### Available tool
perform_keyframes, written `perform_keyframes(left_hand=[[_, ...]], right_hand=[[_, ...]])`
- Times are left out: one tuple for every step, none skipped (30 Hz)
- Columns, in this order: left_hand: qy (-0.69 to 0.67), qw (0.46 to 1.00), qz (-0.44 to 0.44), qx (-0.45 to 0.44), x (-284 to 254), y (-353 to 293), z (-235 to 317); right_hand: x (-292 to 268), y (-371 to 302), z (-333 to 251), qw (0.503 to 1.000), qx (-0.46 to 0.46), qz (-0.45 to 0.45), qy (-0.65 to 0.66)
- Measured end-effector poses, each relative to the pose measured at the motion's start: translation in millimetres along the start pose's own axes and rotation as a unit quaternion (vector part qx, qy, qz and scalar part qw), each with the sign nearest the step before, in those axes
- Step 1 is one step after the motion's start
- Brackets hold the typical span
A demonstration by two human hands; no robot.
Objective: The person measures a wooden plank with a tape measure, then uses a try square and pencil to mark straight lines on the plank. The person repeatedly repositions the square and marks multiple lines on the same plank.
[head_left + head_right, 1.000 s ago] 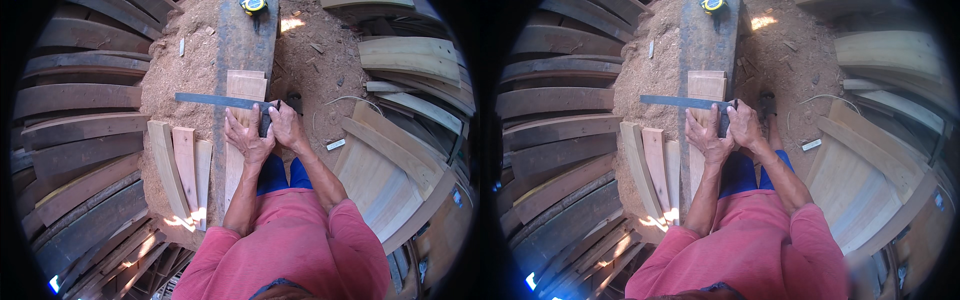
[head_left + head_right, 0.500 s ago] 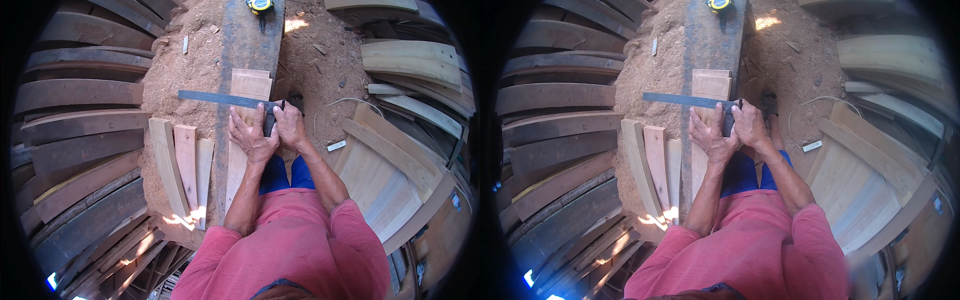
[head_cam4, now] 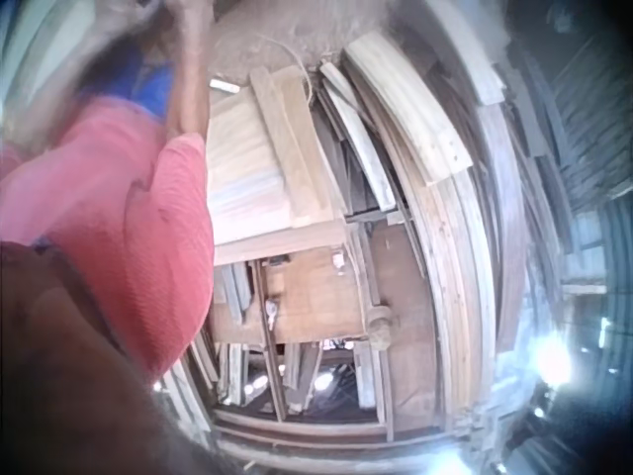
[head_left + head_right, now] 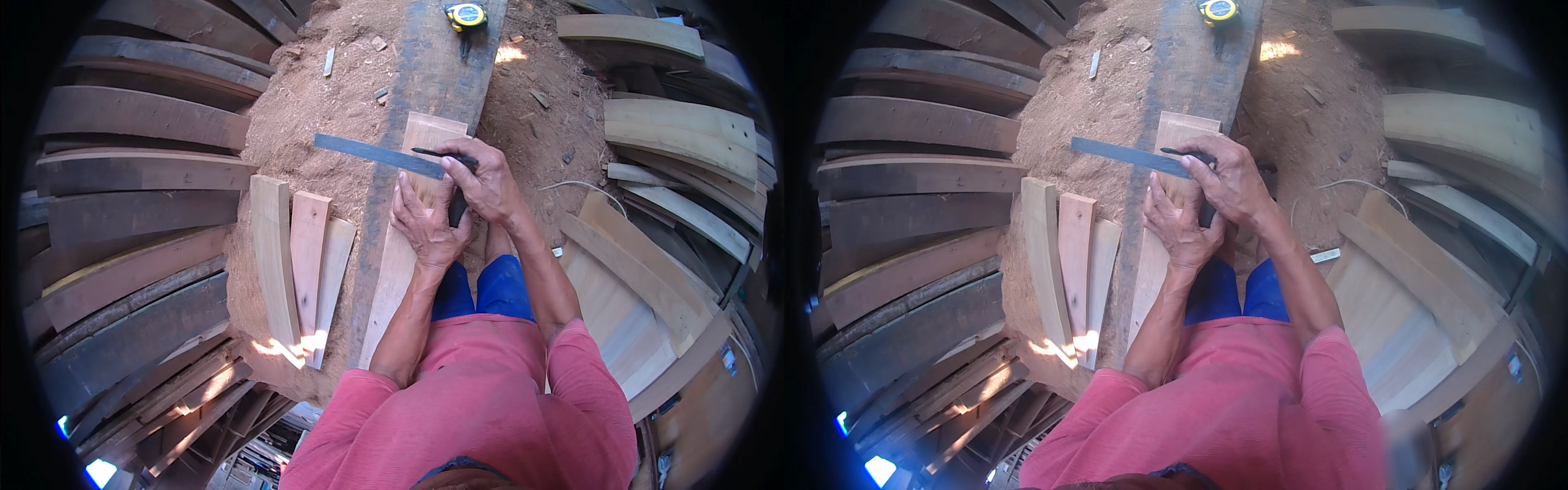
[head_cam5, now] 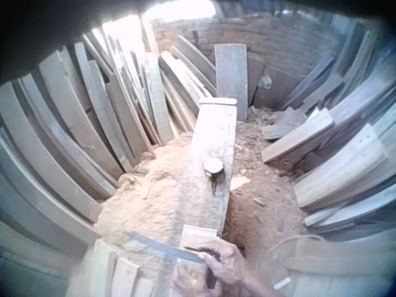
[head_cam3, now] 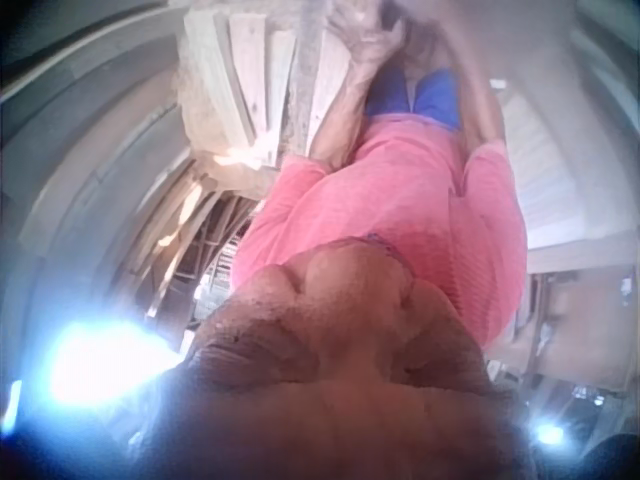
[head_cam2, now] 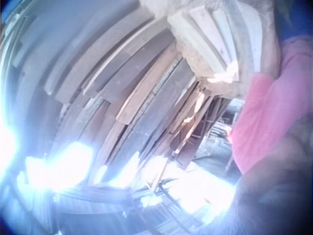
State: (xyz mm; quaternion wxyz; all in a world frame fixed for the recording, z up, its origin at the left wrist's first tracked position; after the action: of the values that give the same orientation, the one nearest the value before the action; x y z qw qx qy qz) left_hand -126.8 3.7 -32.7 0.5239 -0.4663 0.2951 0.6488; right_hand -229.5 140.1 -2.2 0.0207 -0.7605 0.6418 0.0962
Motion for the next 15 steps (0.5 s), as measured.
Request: perform_keyframes(left_hand=[[-0.006,1.000,0.001,-0.001,-1,0,-1],[-0.016,1.000,0.002,-0.001,-1,1,-1],[-0.026,1.000,0.004,-0.002,-1,1,-1],[-0.024,1.000,0.002,-0.004,-1,0,-1],[-0.023,1.000,0.001,-0.007,-1,-1,-1],[-0.021,1.000,-0.001,-0.010,0,-1,-2],[-0.023,1.000,0.002,-0.008,-1,-2,-1],[-0.025,1.000,0.005,-0.005,-1,-2,-1],[-0.028,1.000,0.007,-0.002,-1,-2,-1],[-0.028,1.000,0.009,-0.002,-1,-2,-1],[-0.028,1.000,0.011,-0.002,-1,-2,-1],[-0.029,0.999,0.014,-0.002,-2,-2,0],[-0.028,1.000,0.014,-0.002,-1,-2,0],[-0.028,0.999,0.015,-0.003,-2,-2,0],[-0.027,1.000,0.014,-0.004,-2,-2,0]], right_hand=[[6,8,1,1.000,-0.007,-0.025,-0.008],[12,15,3,0.998,-0.007,-0.052,-0.019],[17,19,5,0.996,0.012,-0.082,-0.036],[16,22,1,0.996,-0.002,-0.088,-0.030],[12,25,0,0.995,0.003,-0.098,-0.030],[7,28,-2,0.994,0.009,-0.107,-0.029],[2,31,-7,0.990,-0.005,-0.130,-0.058],[-5,33,-11,0.985,-0.018,-0.151,-0.087],[-11,35,-17,0.978,-0.042,-0.170,-0.112],[-17,35,-19,0.971,-0.044,-0.190,-0.137],[-22,34,-21,0.965,-0.043,-0.208,-0.152],[-27,33,-23,0.959,-0.048,-0.224,-0.167],[-31,31,-23,0.951,-0.041,-0.242,-0.186],[-35,28,-24,0.944,-0.048,-0.253,-0.208],[-38,25,-23,0.934,-0.045,-0.265,-0.235]])
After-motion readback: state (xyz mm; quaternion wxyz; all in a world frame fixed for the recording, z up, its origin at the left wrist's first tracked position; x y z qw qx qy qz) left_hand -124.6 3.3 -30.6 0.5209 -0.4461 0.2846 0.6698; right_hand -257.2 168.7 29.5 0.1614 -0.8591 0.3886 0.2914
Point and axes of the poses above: each hand's wrist, its own y-axis towards the middle knuckle, its own x-axis out of the palm, z = x × y, the point moved 8 cm from there along y, towards the middle knuckle, and after that the axes turned 15 degrees about -x, right-handed, at the moved point
